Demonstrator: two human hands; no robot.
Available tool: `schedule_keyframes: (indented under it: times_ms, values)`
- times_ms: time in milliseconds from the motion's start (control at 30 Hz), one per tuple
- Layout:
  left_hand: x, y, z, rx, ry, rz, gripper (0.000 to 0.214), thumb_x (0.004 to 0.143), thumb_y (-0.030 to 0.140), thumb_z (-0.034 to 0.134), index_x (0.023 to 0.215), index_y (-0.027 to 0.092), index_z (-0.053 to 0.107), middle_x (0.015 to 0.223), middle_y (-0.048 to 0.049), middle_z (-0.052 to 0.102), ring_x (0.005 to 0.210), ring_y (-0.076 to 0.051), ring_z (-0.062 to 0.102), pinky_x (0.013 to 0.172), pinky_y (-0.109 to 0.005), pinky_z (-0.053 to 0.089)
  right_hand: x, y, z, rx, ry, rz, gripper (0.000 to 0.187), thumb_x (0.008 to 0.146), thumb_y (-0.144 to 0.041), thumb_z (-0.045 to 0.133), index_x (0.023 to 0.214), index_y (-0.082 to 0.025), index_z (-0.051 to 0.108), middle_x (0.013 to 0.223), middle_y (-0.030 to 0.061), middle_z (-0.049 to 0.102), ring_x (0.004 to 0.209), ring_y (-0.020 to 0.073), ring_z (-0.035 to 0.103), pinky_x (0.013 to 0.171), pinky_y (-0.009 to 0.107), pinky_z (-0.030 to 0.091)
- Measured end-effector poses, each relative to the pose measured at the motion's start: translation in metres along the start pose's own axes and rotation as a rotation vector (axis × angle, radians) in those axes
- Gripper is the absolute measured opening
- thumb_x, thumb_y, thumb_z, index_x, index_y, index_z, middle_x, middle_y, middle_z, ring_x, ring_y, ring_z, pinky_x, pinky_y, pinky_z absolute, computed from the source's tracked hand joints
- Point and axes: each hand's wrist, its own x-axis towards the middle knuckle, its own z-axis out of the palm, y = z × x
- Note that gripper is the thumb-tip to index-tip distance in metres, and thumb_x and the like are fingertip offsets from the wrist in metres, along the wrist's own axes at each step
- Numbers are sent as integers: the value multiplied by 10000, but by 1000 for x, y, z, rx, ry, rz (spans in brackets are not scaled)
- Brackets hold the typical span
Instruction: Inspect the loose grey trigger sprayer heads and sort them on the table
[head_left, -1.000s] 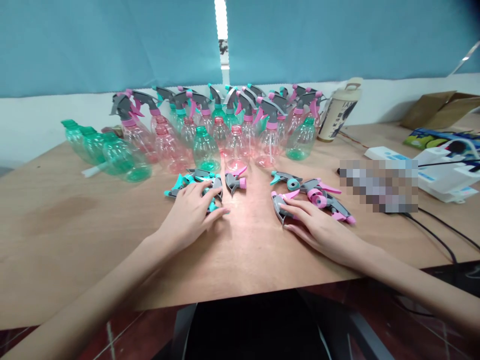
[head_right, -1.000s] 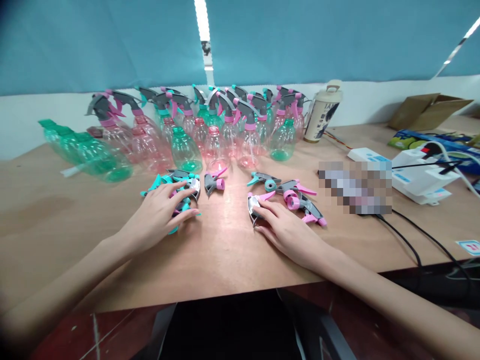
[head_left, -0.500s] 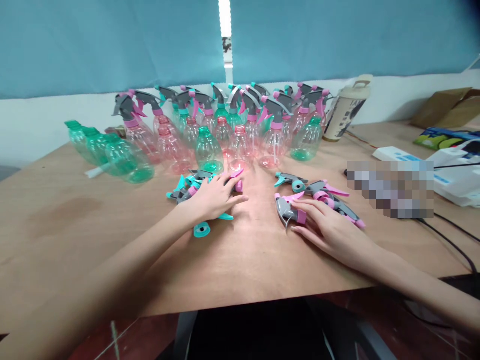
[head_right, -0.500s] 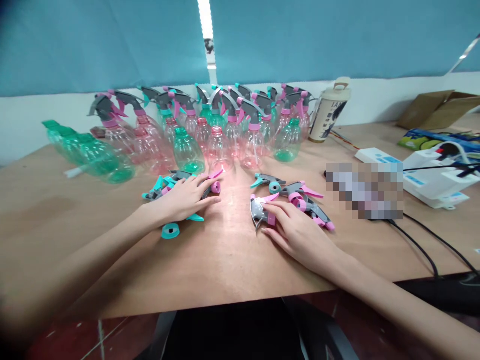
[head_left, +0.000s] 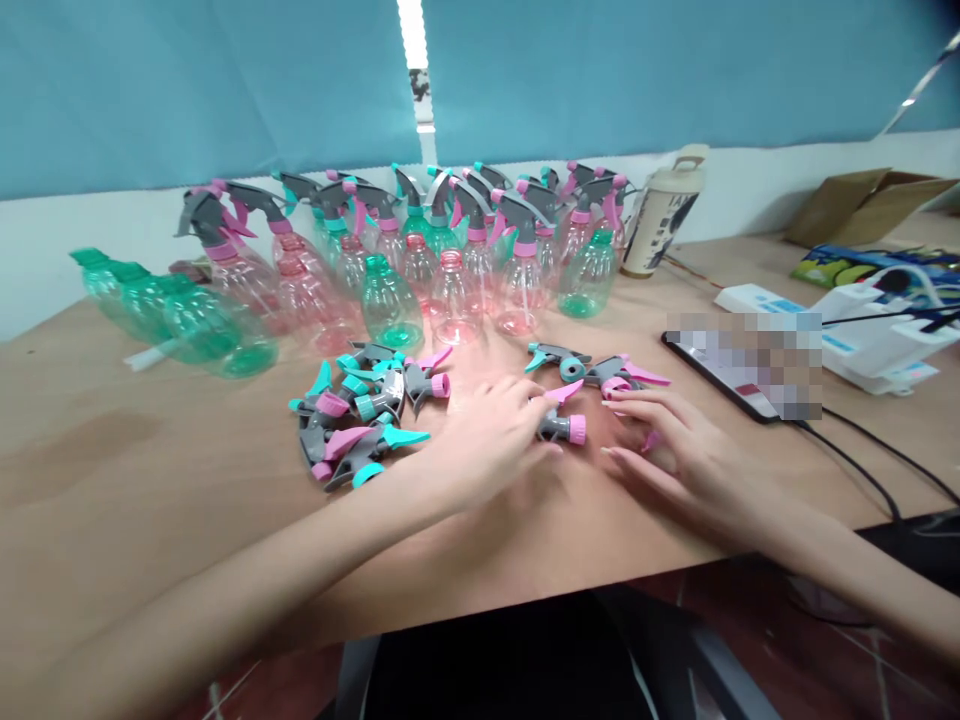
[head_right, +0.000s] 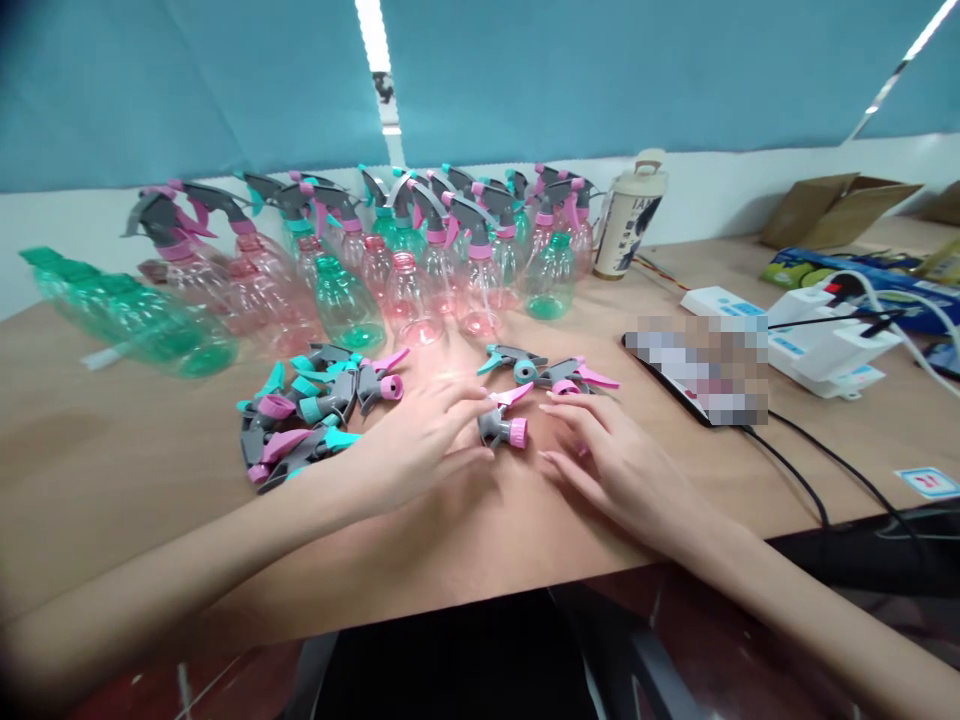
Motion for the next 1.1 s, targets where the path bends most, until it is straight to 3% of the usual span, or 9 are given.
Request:
schedule_keyframes:
  times_ms: [133,300,467,667,767,867,967,1100]
  values:
    - [20,8,21,-3,16,64,320,878,317,585,1143,140,554,1188,-125,581,1116,-260,511,918,-386,418,-2,14,-5,-20,44,27,421,868,-345,565,1254,-210,467,1320,143,478,1242,284,457,986,445,456]
    - [30,10,29,25,42,57,149,915,226,505,965,121,599,1061,-113,623,1037,-259,534,902,-401,402,3,29,-1,-95,-116,57,711,818,-515,585,1379,-133,376,1449,214,338,1344,339,327,1056,492,375]
    - [11,7,26,15,100,29,114,904,229,513,935,144,583,931,-71,642,945,-232,552,885,-393,391,12,39,11,-108,-190,65,796,815,-584,542,1404,-91,333,1462,232,323,1377,342,265,1045,500,378]
    - [-26,1,19,-258,346,-154,251,836,217,638,1077,193,575,971,-37,654,898,-204,553,803,-338,434,26,30,8,-200,-172,22,818,786,-635,542,1351,-59,408,1433,246,367,1364,371,272,1079,528,295]
    - [-39,-2,16,-382,408,-225,285,832,194,650,1108,209,582,977,-28,641,888,-192,536,783,-321,439,40,6,0,-90,-94,-45,631,823,-551,563,1285,-130,477,1379,190,455,1289,326,399,1058,515,317]
    - [-47,-1,18,-449,411,-268,298,832,183,654,1120,226,593,1001,-29,617,941,-199,515,816,-329,425,60,-26,-7,206,-70,-85,305,875,-404,562,1088,-185,573,1062,79,649,963,192,602,841,345,477]
    - [-50,1,23,-524,417,-323,266,821,165,660,1073,227,602,972,-23,592,916,-192,512,777,-305,426,80,-49,-10,341,-214,-122,117,890,-281,545,928,-196,616,792,-10,653,687,109,582,622,232,440]
    - [-50,2,27,-708,406,-426,187,834,231,655,1001,227,571,898,9,542,689,-125,499,621,-245,419,93,-61,-8,230,-305,-117,113,852,-243,581,759,-184,608,646,-42,579,573,86,493,498,215,311]
